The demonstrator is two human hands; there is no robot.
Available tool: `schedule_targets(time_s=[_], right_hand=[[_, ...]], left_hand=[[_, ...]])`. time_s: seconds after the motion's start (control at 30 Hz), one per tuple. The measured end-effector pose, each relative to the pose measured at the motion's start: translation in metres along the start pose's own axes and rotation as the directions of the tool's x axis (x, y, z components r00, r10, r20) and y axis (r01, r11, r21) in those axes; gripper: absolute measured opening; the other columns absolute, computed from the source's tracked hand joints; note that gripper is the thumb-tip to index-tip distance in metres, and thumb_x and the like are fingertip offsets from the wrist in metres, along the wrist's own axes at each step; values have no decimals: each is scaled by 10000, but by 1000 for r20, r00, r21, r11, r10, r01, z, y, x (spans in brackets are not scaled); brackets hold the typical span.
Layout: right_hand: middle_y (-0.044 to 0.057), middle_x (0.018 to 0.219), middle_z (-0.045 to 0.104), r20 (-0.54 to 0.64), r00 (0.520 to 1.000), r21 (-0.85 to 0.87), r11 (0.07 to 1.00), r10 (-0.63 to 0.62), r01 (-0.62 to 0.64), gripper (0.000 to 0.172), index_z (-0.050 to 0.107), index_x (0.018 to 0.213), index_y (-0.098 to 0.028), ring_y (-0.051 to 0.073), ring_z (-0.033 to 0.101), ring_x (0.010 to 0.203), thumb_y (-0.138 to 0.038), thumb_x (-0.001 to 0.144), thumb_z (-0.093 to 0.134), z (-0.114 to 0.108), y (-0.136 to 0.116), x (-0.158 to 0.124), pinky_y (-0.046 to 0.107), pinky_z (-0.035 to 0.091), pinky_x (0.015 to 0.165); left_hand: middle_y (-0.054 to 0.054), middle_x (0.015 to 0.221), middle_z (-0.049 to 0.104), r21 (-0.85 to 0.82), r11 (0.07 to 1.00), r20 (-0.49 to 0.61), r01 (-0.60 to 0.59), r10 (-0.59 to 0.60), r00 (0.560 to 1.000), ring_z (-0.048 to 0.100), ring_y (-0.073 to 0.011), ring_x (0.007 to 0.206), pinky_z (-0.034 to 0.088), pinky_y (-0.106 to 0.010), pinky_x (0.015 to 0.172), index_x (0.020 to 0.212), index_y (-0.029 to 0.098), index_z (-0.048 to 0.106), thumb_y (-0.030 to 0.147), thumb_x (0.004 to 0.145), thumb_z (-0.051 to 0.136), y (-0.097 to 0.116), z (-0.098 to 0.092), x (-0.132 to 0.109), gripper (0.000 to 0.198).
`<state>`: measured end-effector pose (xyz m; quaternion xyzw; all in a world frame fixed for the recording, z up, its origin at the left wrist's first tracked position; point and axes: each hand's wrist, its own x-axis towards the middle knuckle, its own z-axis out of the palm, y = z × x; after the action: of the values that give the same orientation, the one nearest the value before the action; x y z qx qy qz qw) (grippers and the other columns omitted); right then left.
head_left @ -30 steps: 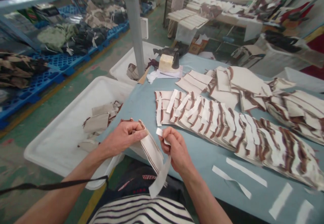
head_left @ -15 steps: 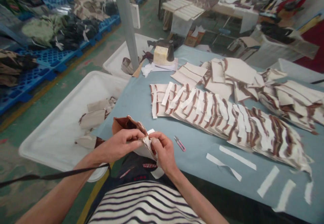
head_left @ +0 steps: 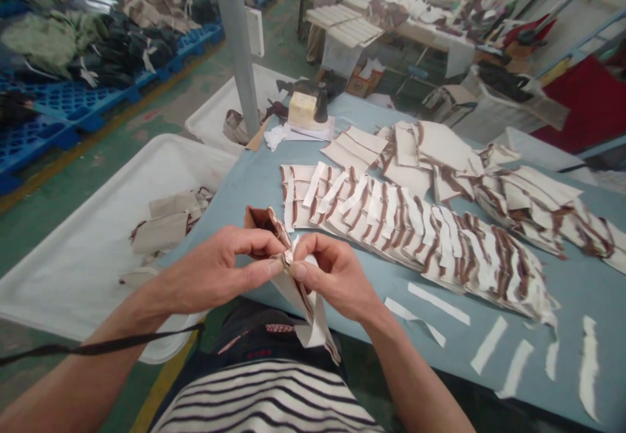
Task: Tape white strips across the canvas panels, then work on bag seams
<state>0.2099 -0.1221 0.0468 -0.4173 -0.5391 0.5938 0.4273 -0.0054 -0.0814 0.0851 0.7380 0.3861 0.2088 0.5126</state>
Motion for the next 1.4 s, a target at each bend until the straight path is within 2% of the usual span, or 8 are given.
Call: schedule_targets(time_s=[0.17, 0.43, 0.6, 0.83, 1.0, 1.1, 1.27, 1.4], right_hand=[[-38, 647, 623, 71, 992, 83, 991, 100, -105, 642, 619, 786, -224, 107, 520, 535, -822, 764, 855, 0, -5, 4, 235, 446, 519], [-25, 677, 597, -149, 989, -197, 980, -3, -27, 345, 684, 834, -206, 123, 507, 610, -519, 947, 775, 14, 0, 1, 237, 417, 563], [-17, 677, 607, -198, 980, -259, 965, -6, -47, 338, 708, 833, -195, 127, 501, 622, -510, 953, 733, 20, 0, 1, 240, 413, 570], [-25, 650, 611, -227, 974, -337, 940, -26, -53, 331, 713, 839, -192, 114, 478, 569, -491, 980, 699, 28, 2, 2, 244, 376, 546], [2, 723, 682, -196, 936, -568, 812, -292, 134, 228, 721, 846, -215, 137, 563, 619, -354, 1022, 683, 31, 2, 2, 269, 481, 645], [56, 872, 744, -76, 900, -701, 665, -428, 257, 174, 752, 946, -228, 178, 657, 762, -305, 1059, 645, 25, -1, 1, 292, 530, 740], [61, 852, 733, 139, 898, -830, 446, -418, 336, 294, 785, 988, -233, 180, 682, 783, -310, 1140, 545, 15, -8, -1, 275, 500, 707], [66, 901, 776, 81, 910, -826, 484, -406, 290, 223, 771, 996, -213, 186, 719, 820, -240, 1101, 576, 18, -8, -2, 277, 524, 751]], left_hand=[[10, 739, 789, -36, 999, -10, 0, -1, 1000, 670, -198, 705, 556, -258, 714, 812, 230, 807, 453, 867, 654, -2, 0, 0, 276], [8, 684, 663, -56, 998, -112, -24, 18, 994, 587, -172, 696, 463, -266, 643, 679, 211, 687, 473, 860, 717, -16, 2, 3, 320], [30, 654, 610, -34, 999, -154, -14, 9, 988, 539, -150, 650, 470, -250, 634, 665, 214, 643, 417, 849, 655, -16, 3, 2, 274], [8, 733, 724, -53, 997, -165, -55, 45, 985, 629, -181, 718, 534, -253, 696, 741, 207, 712, 377, 832, 589, -19, 2, -3, 228], [2, 701, 704, -36, 998, -218, -45, 36, 975, 613, -179, 696, 514, -256, 667, 712, 196, 707, 381, 813, 570, -21, 6, -5, 252], [6, 706, 730, 17, 999, -242, -49, 51, 969, 635, -180, 700, 528, -256, 686, 732, 194, 728, 351, 837, 574, -22, 9, -7, 244], [20, 744, 789, 77, 990, -233, -118, 133, 963, 693, -175, 720, 540, -247, 733, 787, 190, 789, 291, 866, 579, -26, 12, -8, 246], [18, 777, 801, 83, 988, -241, -126, 143, 960, 696, -175, 746, 538, -240, 737, 825, 185, 815, 273, 882, 579, -23, 16, -8, 258]])
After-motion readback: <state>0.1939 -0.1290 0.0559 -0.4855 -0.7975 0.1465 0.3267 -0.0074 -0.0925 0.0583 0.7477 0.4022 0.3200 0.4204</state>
